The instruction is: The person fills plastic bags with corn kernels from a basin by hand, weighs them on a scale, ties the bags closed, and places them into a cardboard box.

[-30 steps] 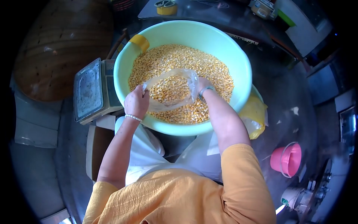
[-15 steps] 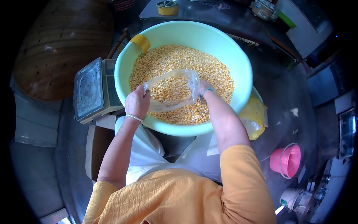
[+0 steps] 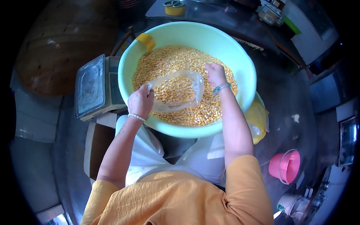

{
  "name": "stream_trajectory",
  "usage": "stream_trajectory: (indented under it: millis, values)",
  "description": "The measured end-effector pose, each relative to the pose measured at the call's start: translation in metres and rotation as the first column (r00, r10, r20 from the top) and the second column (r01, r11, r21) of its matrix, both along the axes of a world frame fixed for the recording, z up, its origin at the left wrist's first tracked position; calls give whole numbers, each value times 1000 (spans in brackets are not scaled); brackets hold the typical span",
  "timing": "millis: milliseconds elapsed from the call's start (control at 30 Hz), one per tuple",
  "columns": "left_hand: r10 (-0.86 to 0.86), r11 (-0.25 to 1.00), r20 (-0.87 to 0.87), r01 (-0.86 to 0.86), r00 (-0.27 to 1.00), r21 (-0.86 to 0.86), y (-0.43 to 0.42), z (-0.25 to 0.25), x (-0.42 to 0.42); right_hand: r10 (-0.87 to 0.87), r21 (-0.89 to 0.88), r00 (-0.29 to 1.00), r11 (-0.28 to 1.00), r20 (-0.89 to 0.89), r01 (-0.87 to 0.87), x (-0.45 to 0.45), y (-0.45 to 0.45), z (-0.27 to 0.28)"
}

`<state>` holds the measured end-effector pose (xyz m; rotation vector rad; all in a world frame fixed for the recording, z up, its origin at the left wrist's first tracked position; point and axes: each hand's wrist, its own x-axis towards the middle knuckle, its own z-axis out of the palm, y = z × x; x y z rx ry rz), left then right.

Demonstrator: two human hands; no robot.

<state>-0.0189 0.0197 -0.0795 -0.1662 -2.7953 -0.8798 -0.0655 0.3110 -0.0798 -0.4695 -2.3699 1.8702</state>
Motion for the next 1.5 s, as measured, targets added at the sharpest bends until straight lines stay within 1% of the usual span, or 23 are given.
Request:
stream_trajectory:
  millis: [33, 133, 167, 267, 367, 400, 467, 500, 600, 633, 733, 833, 933, 1033, 1067, 1133, 1167, 1267, 1300, 1400, 1433, 1500]
  values:
    - [0, 1000, 7, 0, 1000, 0, 0, 0, 0, 23, -64, 1000, 998, -20, -24, 3, -8, 5]
    - [-3, 1000, 27, 3, 1000, -24, 0, 3, 1, 138, -92, 990, 986, 0, -138, 6, -29, 15]
    - [-2, 1000, 28, 3, 1000, -21, 0, 4, 1, 202, -122, 979, 973, 39, -196, 9, -38, 22]
    - [-6, 1000, 36, 7, 999, -15, 0, 4, 1, 371, -51, 909, 928, 189, -368, 8, -68, 27]
    - [-4, 1000, 36, 4, 999, -2, -1, 2, 0, 460, 66, 832, 863, 312, -502, 1, -94, 22]
    - [-5, 1000, 27, 4, 1000, 12, -1, 0, 0, 456, 133, 842, 852, 289, -507, -3, -101, 15]
    - [-8, 1000, 17, 8, 1000, 25, -2, 0, -1, 455, 265, 857, 819, 240, -509, -17, -108, -10]
    - [-11, 1000, 19, 10, 1000, 25, -2, 0, -1, 429, 354, 862, 789, 269, -503, -26, -108, -21]
    - [-23, 999, 24, 22, 999, 25, -3, 1, 0, 440, 616, 869, 627, 225, -477, -32, -111, -25]
    - [-27, 999, 33, 27, 999, 27, -3, 2, 0, 423, 631, 856, 585, 298, -509, -30, -115, -14]
    - [-34, 999, 31, 33, 999, 32, -4, 4, 1, 405, 651, 867, 581, 289, -488, -25, -116, -9]
    - [-35, 999, 30, 34, 999, 31, -4, 3, 1, 419, 717, 875, 529, 244, -454, -21, -116, -6]
    - [-29, 999, 38, 28, 999, 24, -4, 3, 1, 394, 715, 862, 499, 317, -491, -19, -116, 9]
    - [-28, 999, 30, 27, 999, 21, -4, 4, 1, 337, 719, 895, 539, 292, -438, -12, -110, 27]
    - [-30, 999, 27, 29, 999, 21, -4, 3, 1, 358, 802, 917, 488, 175, -343, -8, -104, 25]
    - [-30, 999, 7, 29, 1000, 30, -3, 0, 1, 418, 916, 907, 382, -56, -120, 3, -93, 19]
    - [-28, 999, -3, 28, 1000, 35, -3, 0, 1, 411, 902, 909, 366, 65, -230, 8, -90, 21]
    - [-35, 999, 24, 35, 999, -11, -4, 3, 2, 360, 968, 933, 228, 12, -101, 29, -86, 10]
    - [-35, 999, 37, 36, 999, -14, -3, 4, 1, 309, 977, 950, 182, 49, -109, 28, -80, 4]
    - [-39, 999, 78, 42, 996, -34, -2, 7, 2, 157, 973, 987, 222, 26, -61, 32, -65, -2]
    - [-46, 998, 92, 50, 995, -47, -1, 11, 4, 99, 959, 994, 281, -45, 16, 30, -59, -7]
    - [-60, 995, 85, 67, 995, -76, 1, 12, 4, 25, 841, 969, 492, 244, -225, 17, -40, -10]
